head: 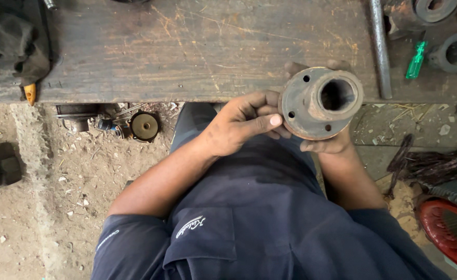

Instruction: The person works at a workshop bench with a metal cylinder tube, pressing and fitting components into its ends by hand. They handle a flanged fitting, insert parts into the tube, fit a circular seal ring onto a hub, and pick up other small parts from the bench while a second person uses pliers on a component at the end.

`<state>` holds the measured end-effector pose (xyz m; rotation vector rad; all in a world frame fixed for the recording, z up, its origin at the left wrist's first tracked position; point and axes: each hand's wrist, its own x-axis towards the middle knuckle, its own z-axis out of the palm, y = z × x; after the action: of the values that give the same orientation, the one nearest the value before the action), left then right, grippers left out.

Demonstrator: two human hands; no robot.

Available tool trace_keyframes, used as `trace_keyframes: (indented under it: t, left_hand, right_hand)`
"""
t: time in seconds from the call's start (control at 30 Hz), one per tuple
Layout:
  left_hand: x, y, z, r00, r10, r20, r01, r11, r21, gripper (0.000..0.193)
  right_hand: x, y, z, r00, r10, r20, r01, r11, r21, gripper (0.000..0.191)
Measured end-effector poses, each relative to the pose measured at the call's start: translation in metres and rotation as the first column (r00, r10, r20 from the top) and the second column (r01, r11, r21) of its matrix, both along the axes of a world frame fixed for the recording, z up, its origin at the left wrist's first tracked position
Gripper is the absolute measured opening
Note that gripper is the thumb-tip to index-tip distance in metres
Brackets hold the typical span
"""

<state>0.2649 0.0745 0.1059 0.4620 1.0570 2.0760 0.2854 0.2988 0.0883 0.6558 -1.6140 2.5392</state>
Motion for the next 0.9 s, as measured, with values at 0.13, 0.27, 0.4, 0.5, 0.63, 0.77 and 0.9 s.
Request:
trace_keyframes:
  t: [0.13,0.27,0.4,0.5,0.63,0.77,0.9]
  left_hand:
    - [0.002,0.0,-0.002,1.0,-0.005,-0.005,0.005,1.0,0.024,0.032]
    - [0.001,0.0,-0.002,0.999,0.005,-0.032,-0.004,0.999,0.042,0.032]
    - [0.0,-0.003,-0.001,0.995,0.011,-0.102,-0.006,0.999,0.054,0.031]
    - [0.001,-0.004,-0.001,0.992,0.019,-0.125,-0.019,1.0,0.002,0.03]
    - [0.001,-0.004,0.0,0.99,0.019,-0.141,-0.024,0.999,-0.035,0.031]
    - [0.0,-0.006,0.002,0.988,0.021,-0.152,-0.024,0.999,-0.021,0.033]
    - [-0.002,-0.011,0.005,0.977,0.036,-0.212,-0.055,0.995,-0.083,0.032]
  right_hand:
    - [0.001,0.003,0.0,0.997,-0.062,-0.052,0.066,0.994,0.088,0.11]
    - [0.004,0.007,0.002,0.984,-0.11,-0.143,0.141,0.962,0.233,0.113]
    - [0.011,0.009,0.003,0.972,-0.153,-0.176,0.205,0.922,0.328,0.116]
    - [0.015,0.009,0.004,0.966,-0.17,-0.197,0.234,0.899,0.371,0.118]
    - [0.02,0.01,0.005,0.957,-0.192,-0.22,0.269,0.872,0.41,0.12]
    - [0.019,0.009,0.003,0.935,-0.219,-0.278,0.326,0.837,0.438,0.125]
    - [0.016,0.006,-0.001,0.909,-0.277,-0.312,0.399,0.797,0.454,0.125]
